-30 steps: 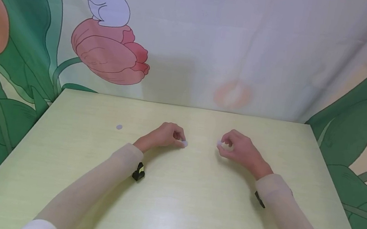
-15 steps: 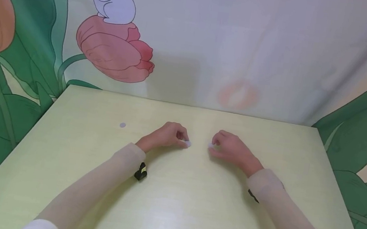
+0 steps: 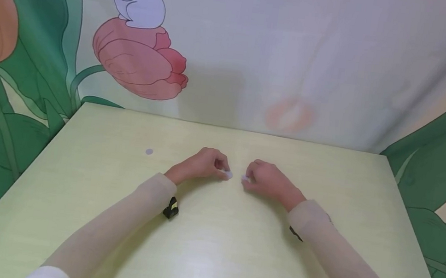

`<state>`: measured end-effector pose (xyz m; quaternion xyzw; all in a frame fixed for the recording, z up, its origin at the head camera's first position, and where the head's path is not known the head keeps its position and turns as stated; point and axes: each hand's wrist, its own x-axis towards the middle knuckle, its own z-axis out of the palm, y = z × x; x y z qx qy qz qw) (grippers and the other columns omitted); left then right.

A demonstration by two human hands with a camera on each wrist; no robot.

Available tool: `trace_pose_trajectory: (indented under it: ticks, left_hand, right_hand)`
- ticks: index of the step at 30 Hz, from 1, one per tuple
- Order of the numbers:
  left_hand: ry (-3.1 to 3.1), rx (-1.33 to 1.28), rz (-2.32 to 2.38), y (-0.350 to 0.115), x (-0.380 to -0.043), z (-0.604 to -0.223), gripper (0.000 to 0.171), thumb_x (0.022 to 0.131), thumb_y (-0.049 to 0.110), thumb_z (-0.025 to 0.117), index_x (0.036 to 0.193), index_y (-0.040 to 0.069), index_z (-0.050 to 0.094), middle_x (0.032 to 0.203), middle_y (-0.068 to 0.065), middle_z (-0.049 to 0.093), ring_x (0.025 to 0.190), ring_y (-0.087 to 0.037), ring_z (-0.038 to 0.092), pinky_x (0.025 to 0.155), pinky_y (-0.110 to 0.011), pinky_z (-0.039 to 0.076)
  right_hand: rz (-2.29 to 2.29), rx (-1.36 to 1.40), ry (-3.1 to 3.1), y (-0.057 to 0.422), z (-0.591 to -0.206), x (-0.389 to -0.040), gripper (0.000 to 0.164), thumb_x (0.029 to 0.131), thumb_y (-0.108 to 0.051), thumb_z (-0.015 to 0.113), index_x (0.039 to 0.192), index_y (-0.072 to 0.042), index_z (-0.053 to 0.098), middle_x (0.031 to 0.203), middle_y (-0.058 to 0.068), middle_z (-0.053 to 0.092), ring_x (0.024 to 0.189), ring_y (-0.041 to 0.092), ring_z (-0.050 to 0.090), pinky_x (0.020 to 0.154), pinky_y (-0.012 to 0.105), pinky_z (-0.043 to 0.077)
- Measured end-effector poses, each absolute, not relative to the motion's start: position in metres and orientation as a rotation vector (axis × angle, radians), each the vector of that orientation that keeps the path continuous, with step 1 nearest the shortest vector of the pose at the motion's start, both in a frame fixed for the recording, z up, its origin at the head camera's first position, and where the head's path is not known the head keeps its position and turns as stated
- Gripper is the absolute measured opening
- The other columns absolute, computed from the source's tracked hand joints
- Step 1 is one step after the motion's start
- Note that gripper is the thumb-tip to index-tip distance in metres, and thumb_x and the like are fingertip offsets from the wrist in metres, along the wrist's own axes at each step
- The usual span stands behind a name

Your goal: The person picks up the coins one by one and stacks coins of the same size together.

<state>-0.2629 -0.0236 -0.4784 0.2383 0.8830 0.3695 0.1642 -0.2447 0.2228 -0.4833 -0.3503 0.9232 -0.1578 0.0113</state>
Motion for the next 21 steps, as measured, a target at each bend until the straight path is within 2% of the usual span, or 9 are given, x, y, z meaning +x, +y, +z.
trace_pose_trajectory:
  ticks: [21]
  left_hand:
    - [2.536, 0.627, 1.045, -0.0223, -0.2592, -0.4769, 0.014, 0.086, 0.023, 0.084, 0.095, 0.014, 0.078, 0.077, -0.001, 0.055, 0.073, -0.014, 0.046, 0.066, -0.026, 0.036]
  right_hand:
    - [-0.661, -1.020, 2.800, 0.2235, -0.4824, -0.2480, 0.019, 0.092, -0.023, 0.077, 0.096, -0.006, 0.072, 0.085, -0.001, 0.063, 0.077, 0.013, 0.057, 0.074, 0.031, 0.052]
